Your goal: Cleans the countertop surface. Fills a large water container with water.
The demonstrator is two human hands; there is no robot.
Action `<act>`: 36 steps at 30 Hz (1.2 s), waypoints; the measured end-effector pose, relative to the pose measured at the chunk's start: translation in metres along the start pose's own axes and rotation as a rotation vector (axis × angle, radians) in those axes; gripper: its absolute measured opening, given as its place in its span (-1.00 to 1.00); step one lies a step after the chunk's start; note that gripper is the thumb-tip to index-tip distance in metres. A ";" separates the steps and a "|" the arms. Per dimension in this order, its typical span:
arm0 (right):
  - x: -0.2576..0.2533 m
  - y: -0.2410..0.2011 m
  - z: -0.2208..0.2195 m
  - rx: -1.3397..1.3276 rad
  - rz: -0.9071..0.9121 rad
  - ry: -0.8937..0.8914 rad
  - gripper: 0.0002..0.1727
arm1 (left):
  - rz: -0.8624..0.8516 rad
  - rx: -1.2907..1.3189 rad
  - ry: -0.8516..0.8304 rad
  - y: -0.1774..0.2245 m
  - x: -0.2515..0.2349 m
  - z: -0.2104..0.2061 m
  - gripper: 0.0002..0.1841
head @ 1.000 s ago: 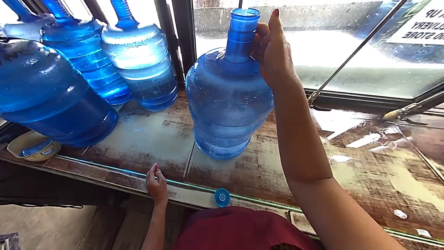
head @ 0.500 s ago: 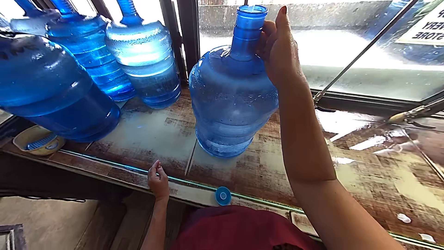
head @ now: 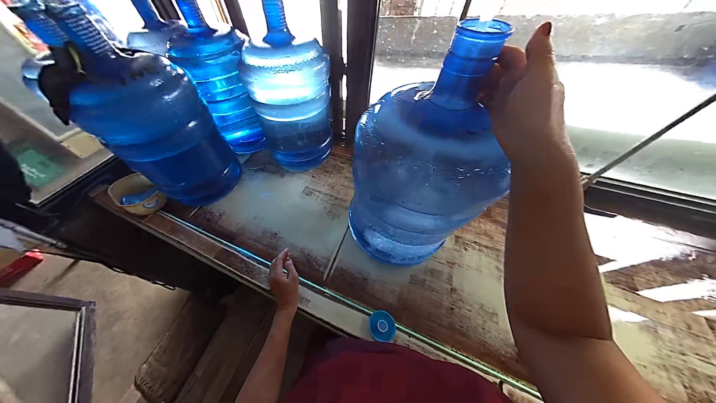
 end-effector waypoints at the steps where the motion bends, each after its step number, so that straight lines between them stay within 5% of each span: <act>1: 0.000 0.000 0.000 0.004 -0.001 0.003 -0.19 | 0.006 0.001 -0.002 0.000 0.000 0.000 -0.65; 36: -0.002 0.000 0.002 -0.031 0.005 -0.005 -0.18 | 0.003 0.001 -0.018 -0.002 0.002 -0.003 -0.64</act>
Point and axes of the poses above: each hand's wrist, its own x-axis away from the middle knuckle, its own z-axis out of the back of the hand, y = z × x, the point moved 10 cm from there along -x, towards the middle knuckle, and after that the axes turned 4 degrees about -z, right-handed, at the moved point
